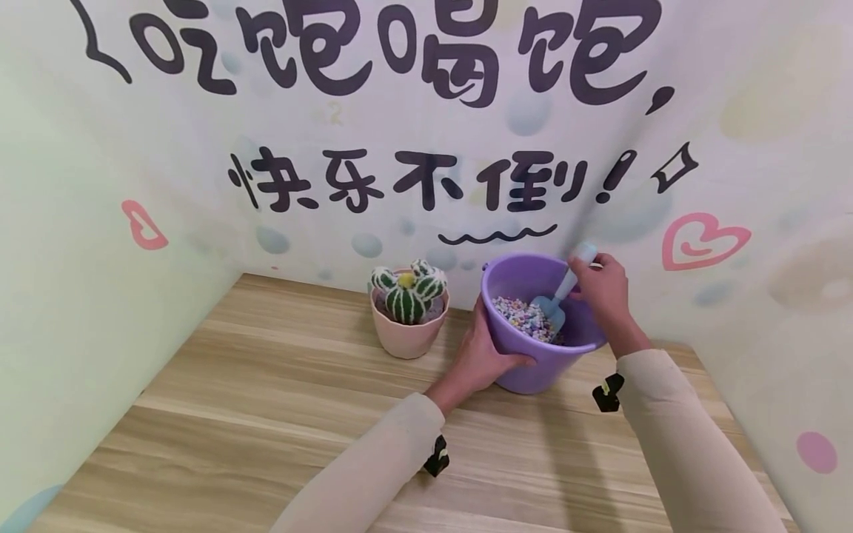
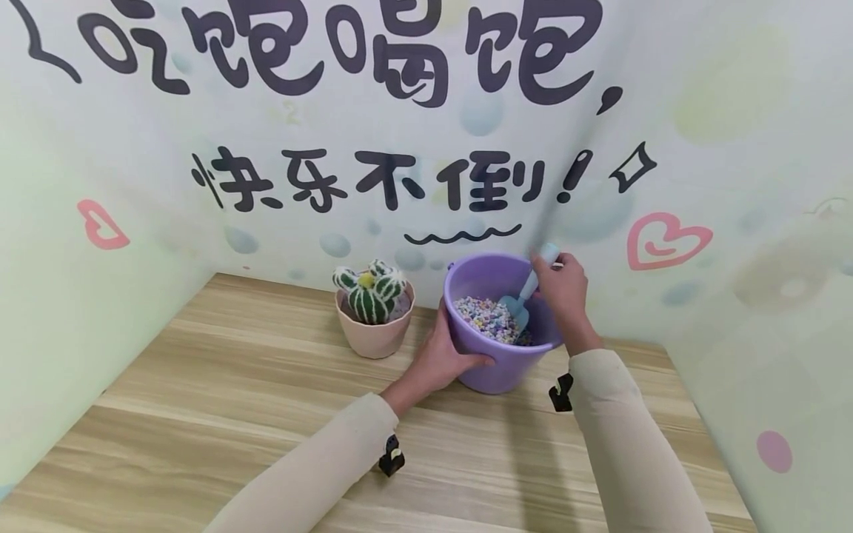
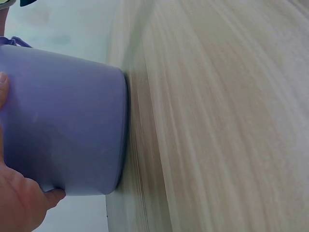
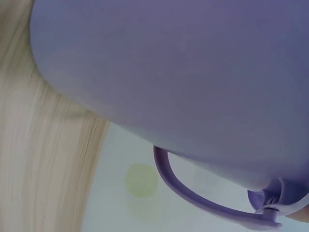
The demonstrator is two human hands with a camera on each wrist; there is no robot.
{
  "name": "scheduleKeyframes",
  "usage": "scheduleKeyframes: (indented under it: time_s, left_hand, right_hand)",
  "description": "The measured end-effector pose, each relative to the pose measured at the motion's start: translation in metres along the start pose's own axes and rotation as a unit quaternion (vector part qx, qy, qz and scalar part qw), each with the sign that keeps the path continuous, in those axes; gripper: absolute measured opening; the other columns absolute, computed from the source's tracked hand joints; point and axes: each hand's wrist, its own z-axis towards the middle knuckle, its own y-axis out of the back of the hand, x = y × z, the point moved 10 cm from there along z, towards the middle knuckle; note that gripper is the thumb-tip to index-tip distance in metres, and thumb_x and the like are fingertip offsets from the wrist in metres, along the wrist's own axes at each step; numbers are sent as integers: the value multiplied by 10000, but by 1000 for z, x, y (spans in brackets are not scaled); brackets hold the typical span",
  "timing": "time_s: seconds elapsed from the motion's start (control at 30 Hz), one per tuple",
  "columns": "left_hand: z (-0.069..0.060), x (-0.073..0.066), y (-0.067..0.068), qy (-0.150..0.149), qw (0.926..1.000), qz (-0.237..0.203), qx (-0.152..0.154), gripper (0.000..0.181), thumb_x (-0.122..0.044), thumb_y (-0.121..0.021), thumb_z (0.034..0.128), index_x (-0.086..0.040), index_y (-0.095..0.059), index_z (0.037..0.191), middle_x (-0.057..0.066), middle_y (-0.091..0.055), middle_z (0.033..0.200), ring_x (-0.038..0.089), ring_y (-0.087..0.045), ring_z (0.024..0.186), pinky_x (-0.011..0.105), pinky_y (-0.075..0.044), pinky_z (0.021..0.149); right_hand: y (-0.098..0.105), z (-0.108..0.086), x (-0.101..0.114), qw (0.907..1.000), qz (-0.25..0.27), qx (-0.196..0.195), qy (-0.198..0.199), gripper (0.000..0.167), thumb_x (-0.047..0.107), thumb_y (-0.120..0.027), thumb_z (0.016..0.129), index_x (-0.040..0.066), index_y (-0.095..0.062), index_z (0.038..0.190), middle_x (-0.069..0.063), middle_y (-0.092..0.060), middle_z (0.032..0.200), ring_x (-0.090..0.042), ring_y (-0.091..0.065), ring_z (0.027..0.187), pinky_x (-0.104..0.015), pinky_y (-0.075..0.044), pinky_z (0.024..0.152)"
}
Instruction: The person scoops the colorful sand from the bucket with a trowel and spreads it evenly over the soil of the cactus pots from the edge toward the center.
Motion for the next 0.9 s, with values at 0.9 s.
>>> scheduleKeyframes:
  time_s: [0.9]
  left_hand:
    - [1,1,-3,157,9998,-129,88,1372,-250,-943,607,-326,50,1550,77,-222,1594,147,-291,1421,325,-252,1167]
  right_hand:
    - [-16,-2,4,9920,302,1095,546,407,271,-425,1040,-89,-405,1228,23,-650,791,-116,-659,705,-285,-575,627]
